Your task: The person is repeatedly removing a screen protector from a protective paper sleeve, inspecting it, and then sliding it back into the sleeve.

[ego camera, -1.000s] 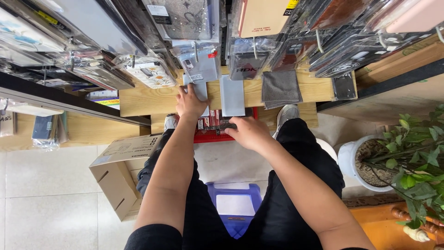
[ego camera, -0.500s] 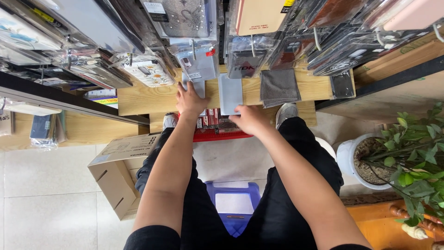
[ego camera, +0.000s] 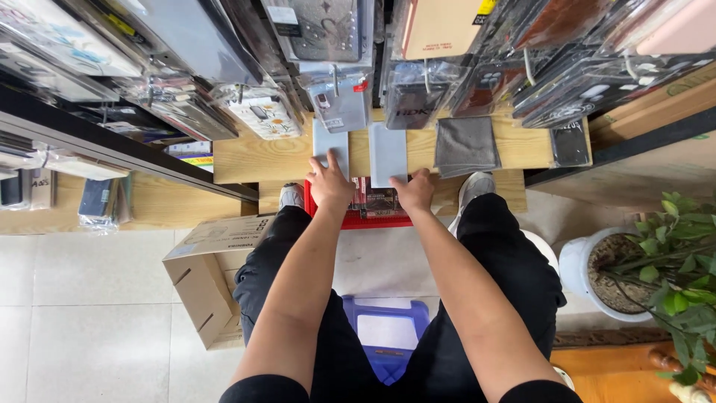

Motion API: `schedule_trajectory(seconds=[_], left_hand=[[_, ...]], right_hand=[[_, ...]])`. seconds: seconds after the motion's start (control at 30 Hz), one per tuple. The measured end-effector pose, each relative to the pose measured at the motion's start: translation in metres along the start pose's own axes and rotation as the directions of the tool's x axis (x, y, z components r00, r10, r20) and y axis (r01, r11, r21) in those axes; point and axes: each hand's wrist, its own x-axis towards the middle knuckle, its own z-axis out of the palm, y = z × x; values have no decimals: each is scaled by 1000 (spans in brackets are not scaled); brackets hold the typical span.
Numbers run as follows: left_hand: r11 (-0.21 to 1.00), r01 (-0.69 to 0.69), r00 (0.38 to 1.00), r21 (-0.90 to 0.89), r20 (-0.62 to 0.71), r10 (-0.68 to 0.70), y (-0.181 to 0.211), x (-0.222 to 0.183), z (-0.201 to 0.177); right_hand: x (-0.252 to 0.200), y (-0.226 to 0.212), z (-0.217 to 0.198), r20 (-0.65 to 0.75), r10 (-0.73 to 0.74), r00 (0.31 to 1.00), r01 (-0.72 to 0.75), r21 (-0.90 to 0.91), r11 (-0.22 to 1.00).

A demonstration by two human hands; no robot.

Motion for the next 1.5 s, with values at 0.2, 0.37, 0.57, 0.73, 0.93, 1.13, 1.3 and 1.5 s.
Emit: schedule_trajectory(seconds=[0.2,0.37,0.57,0.73,0.93,1.13,1.3,1.5], left_hand=[[999,-27,999,-23,-26,26,3,-2,-6],[998,-67,998,11,9,67,13,-31,-23],[885,-297,916,-359,154,371,17,-94,-44],[561,-65,728,-825,345,593,-8,-149,-91],[98,-98,927,-990,-55,370,-23,-143,-72],[85,57,981,-995,72,178,-22,-156,-102],[-291,211,936,-933,107,335,-31,-117,-73],[-445,214,871,-869,-36,489,-37,-120,-65]], right_hand=[[19,21,18,-99,92,991,-89,39,995],[28,37,27,-103,128,986,-109,172,979],[46,51,33,-36,219,975,-192,358,914],[26,31,11,-85,166,982,-142,236,961],[-102,-44,-67,207,204,957,-288,570,770],[-163,-61,-93,425,149,893,-400,597,696],[-174,-81,-107,546,-180,818,-293,665,687],[-170,-101,-140,628,-469,621,-49,627,777]])
